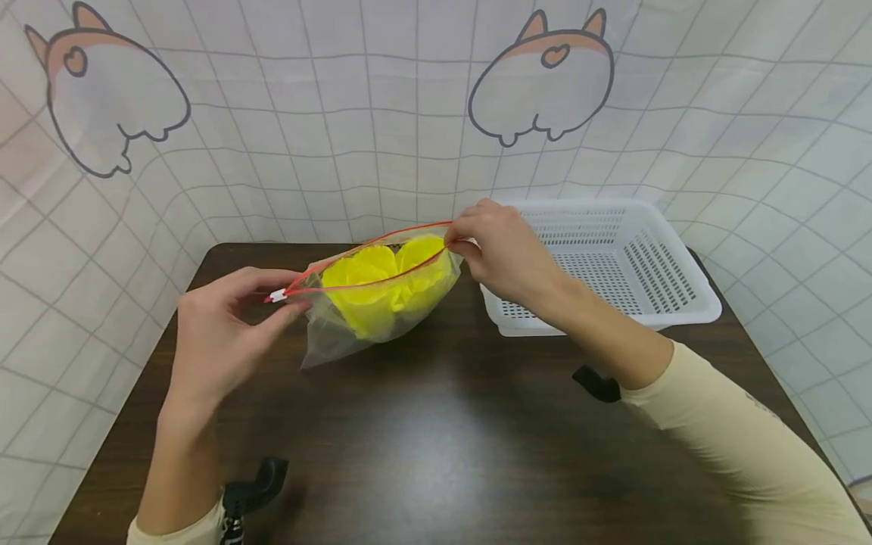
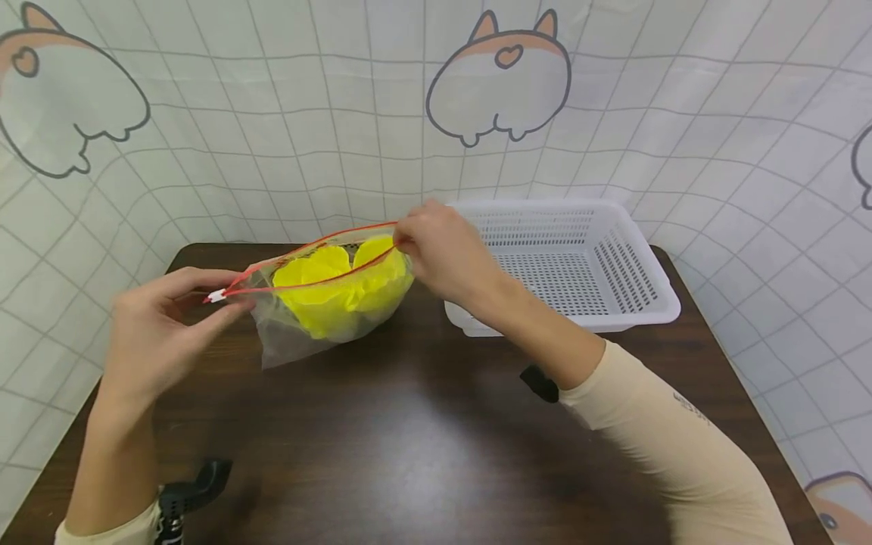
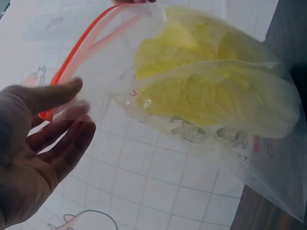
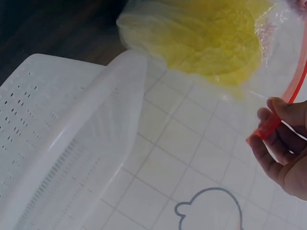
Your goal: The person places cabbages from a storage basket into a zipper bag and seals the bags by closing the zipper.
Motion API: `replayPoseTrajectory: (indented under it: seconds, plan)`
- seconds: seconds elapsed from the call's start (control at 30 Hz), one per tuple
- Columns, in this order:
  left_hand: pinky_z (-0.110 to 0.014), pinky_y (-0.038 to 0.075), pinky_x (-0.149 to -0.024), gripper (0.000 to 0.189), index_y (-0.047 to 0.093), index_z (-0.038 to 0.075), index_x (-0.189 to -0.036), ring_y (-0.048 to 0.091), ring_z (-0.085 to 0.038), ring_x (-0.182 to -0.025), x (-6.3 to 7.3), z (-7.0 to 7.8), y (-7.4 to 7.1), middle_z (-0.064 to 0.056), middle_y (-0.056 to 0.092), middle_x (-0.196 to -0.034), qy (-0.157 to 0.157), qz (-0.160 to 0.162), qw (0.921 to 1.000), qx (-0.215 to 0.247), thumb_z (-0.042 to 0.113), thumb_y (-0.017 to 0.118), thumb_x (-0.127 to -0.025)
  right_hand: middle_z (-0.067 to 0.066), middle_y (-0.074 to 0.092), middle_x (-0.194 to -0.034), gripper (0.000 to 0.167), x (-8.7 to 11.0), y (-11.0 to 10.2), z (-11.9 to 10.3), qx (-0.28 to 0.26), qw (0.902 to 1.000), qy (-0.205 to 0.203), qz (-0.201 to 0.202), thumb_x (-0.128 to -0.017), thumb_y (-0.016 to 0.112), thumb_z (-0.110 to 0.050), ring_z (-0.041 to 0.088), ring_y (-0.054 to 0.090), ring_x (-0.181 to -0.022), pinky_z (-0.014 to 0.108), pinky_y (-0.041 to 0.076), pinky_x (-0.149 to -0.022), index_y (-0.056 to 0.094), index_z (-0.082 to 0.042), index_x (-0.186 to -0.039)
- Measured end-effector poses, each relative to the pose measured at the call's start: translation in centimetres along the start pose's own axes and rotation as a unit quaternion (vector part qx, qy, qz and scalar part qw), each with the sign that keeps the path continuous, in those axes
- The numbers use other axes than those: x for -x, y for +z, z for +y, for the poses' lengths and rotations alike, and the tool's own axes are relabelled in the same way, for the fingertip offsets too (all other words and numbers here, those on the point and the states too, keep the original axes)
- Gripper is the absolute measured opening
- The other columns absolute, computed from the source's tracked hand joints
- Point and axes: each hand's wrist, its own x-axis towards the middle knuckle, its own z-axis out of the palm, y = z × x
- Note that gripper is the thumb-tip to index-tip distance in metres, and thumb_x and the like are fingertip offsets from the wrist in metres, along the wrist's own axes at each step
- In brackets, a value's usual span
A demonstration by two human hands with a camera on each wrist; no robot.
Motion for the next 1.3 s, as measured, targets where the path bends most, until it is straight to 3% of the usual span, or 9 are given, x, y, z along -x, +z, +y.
replayPoseTrajectory:
  seconds: [0.17, 0.33, 0.5, 0.67, 0.8, 0.97, 1.13, 1.3]
  plan:
    - [-0.009, 0.051, -0.072, 0.019, 0.083, 0.01, -0.094, 0.065, 0.001, -0.077, -0.1, -0.5, 0.1, 0.009, 0.075, -0.084, -0.052, 0.046, 0.9976, -0.005, 0.0, 0.088, -0.079, 0.01, 0.078, -0.102, 0.011, -0.2, -0.5, 0.2, 0.01, 0.9999, 0.01, -0.001, -0.096, 0.071, -0.003, 0.029, 0.064, -0.098, 0.041, 0.056, -0.091, 0.08, -0.004, -0.102]
    - [-0.012, 0.051, -0.066, 0.006, 0.081, 0.001, -0.09, 0.067, -0.003, -0.071, -0.4, -1.1, 0.3, 0.018, 0.071, -0.078, -0.099, 0.09, 0.9892, 0.06, -0.002, 0.082, -0.084, 0.009, 0.078, -0.102, 0.01, -0.4, -1.2, 0.5, 0.022, 0.9997, 0.014, 0.002, -0.096, 0.072, -0.005, 0.029, 0.065, -0.099, 0.041, 0.057, -0.091, 0.08, -0.005, -0.102]
    - [-0.014, 0.055, -0.069, 0.009, 0.075, -0.013, -0.089, 0.069, -0.006, -0.068, -0.8, -1.9, 1.0, 0.009, 0.074, -0.079, -0.067, 0.117, 0.9777, 0.161, -0.011, 0.08, -0.082, 0.009, 0.079, -0.101, 0.01, -0.6, -1.9, 0.6, 0.019, 0.9997, 0.012, 0.004, -0.095, 0.073, -0.006, 0.029, 0.066, -0.097, 0.042, 0.056, -0.09, 0.08, -0.004, -0.102]
    - [-0.016, 0.058, -0.076, 0.009, 0.071, -0.02, -0.094, 0.073, -0.005, -0.072, -1.0, -2.1, 1.8, 0.005, 0.077, -0.082, -0.045, 0.105, 0.9645, 0.238, -0.014, 0.073, -0.087, 0.011, 0.079, -0.103, 0.013, -0.7, -2.4, 0.9, 0.02, 0.9995, 0.023, -0.001, -0.095, 0.073, -0.005, 0.03, 0.066, -0.1, 0.043, 0.055, -0.092, 0.08, -0.003, -0.105]
    - [-0.017, 0.059, -0.076, 0.01, 0.073, -0.018, -0.096, 0.074, -0.007, -0.073, -1.2, -1.6, 2.3, 0.003, 0.078, -0.081, -0.038, 0.109, 0.9631, 0.243, -0.012, 0.073, -0.089, 0.011, 0.078, -0.106, 0.013, -0.6, -2.4, 1.3, 0.021, 0.999, 0.037, -0.009, -0.096, 0.072, -0.005, 0.03, 0.066, -0.103, 0.043, 0.055, -0.094, 0.079, -0.004, -0.107]
    - [-0.017, 0.057, -0.067, 0.009, 0.075, -0.016, -0.093, 0.071, -0.011, -0.068, -1.5, -0.2, 2.7, -0.002, 0.077, -0.077, -0.026, 0.14, 0.9606, 0.239, -0.01, 0.076, -0.086, 0.009, 0.073, -0.119, 0.02, -0.7, -2.0, 1.0, 0.013, 0.9989, 0.041, -0.017, -0.097, 0.069, -0.007, 0.029, 0.061, -0.116, 0.044, 0.052, -0.103, 0.071, -0.007, -0.116]
    - [-0.017, 0.053, -0.062, 0.007, 0.076, -0.014, -0.089, 0.07, -0.009, -0.066, -1.8, 1.8, 3.1, 0.0, 0.077, -0.077, -0.032, 0.161, 0.9606, 0.224, -0.009, 0.077, -0.085, 0.005, 0.07, -0.124, 0.025, -1.1, -2.1, -0.9, -0.022, 0.9997, 0.009, -0.004, -0.098, 0.068, -0.011, 0.026, 0.059, -0.122, 0.042, 0.049, -0.107, 0.067, -0.01, -0.123]
    - [-0.02, 0.055, -0.067, 0.006, 0.08, -0.008, -0.088, 0.07, -0.009, -0.071, -2.2, 1.9, 3.7, -0.002, 0.077, -0.08, -0.004, 0.169, 0.9689, 0.181, -0.007, 0.081, -0.083, 0.002, 0.074, -0.118, 0.02, -2.4, -2.1, -3.4, -0.066, 0.9966, -0.05, -0.002, -0.099, 0.067, -0.012, 0.021, 0.063, -0.113, 0.036, 0.05, -0.103, 0.071, -0.009, -0.118]
